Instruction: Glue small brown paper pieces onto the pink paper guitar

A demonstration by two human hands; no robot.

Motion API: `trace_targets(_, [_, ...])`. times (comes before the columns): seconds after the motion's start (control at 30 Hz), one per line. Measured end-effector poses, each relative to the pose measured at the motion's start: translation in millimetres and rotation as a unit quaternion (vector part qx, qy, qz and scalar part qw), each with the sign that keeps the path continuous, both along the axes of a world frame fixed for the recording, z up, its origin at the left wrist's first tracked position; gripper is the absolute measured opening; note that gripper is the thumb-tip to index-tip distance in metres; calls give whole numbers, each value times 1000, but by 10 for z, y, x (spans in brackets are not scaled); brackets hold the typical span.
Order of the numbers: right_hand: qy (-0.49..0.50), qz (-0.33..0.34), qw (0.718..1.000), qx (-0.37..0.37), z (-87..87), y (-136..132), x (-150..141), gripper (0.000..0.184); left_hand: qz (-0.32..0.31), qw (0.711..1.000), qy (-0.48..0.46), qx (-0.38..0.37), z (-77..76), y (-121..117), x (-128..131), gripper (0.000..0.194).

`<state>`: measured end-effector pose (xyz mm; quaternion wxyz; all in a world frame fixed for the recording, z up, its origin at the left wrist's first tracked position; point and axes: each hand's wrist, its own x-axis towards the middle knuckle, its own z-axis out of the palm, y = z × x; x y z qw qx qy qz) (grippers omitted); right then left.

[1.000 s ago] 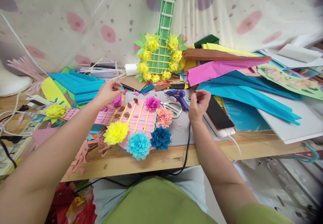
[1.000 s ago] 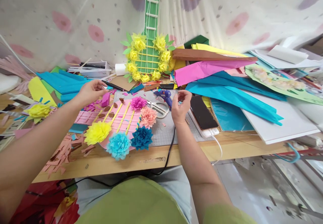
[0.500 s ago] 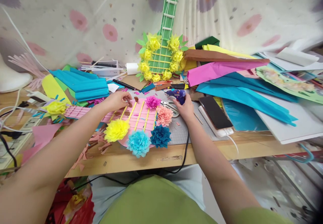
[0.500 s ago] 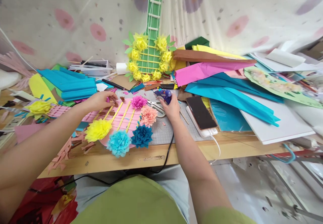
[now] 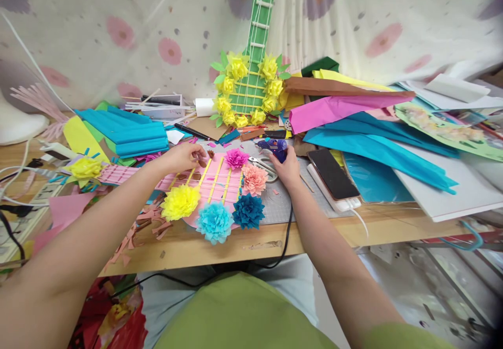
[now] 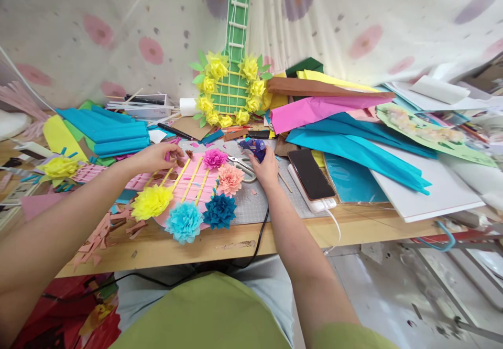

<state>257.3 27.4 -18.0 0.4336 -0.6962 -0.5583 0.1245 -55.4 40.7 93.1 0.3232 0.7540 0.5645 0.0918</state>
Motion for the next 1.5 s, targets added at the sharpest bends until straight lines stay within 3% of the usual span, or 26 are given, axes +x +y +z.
trace_targets(0.2, [3,-1,1000,6,-26,9,-12,47,-33,994,29,96,-7,6,-30,19])
trace_targets(0.3, [-2,-7,996,86,11,-5,12,50,-47,983,41,174,5,-13,-68,24])
trace_targets(0.43, [-16,-44,969,244,282,-93,-30,44,-83,957,38,274,-5,-60,-85,27])
trace_targets(0.5, [6,-8,966,259,482,-145,-153,36,-100,944,29,315,-24,-85,-66,25])
trace_targets(0.6, [77,179,969,154,739,-173,-460,25,-121,920,12,372,-49,-122,-15,16])
trace_targets(0.7, [115,341,933,-2,865,-126,-785,33,-145,898,-5,416,-53,-160,27,8])
trace_targets(0.83, [114,403,905,-78,897,-41,-1061,40,-155,883,-12,442,-50,-191,28,2])
trace_targets(0.97, [109,427,892,-102,918,-6,-1186,40,-154,888,-5,434,-71,-185,-1,3])
trace_targets(1.07, [89,407,903,-105,940,10,-1236,34,-158,902,-1,402,-83,-187,-20,5])
trace_targets(1.17, [74,382,914,-110,952,29,-1264,33,-144,921,5,362,-58,-220,-28,20])
trace_targets(1.23, [71,380,915,-114,957,35,-1274,33,-102,937,-5,333,-21,-248,-18,26])
trace_targets(1.4, [51,402,909,-99,983,18,-1303,31,83,967,-137,196,42,-226,51,22])
trace_targets(1.5, [55,406,907,-96,997,13,-1318,31,111,970,-202,73,36,-174,79,36])
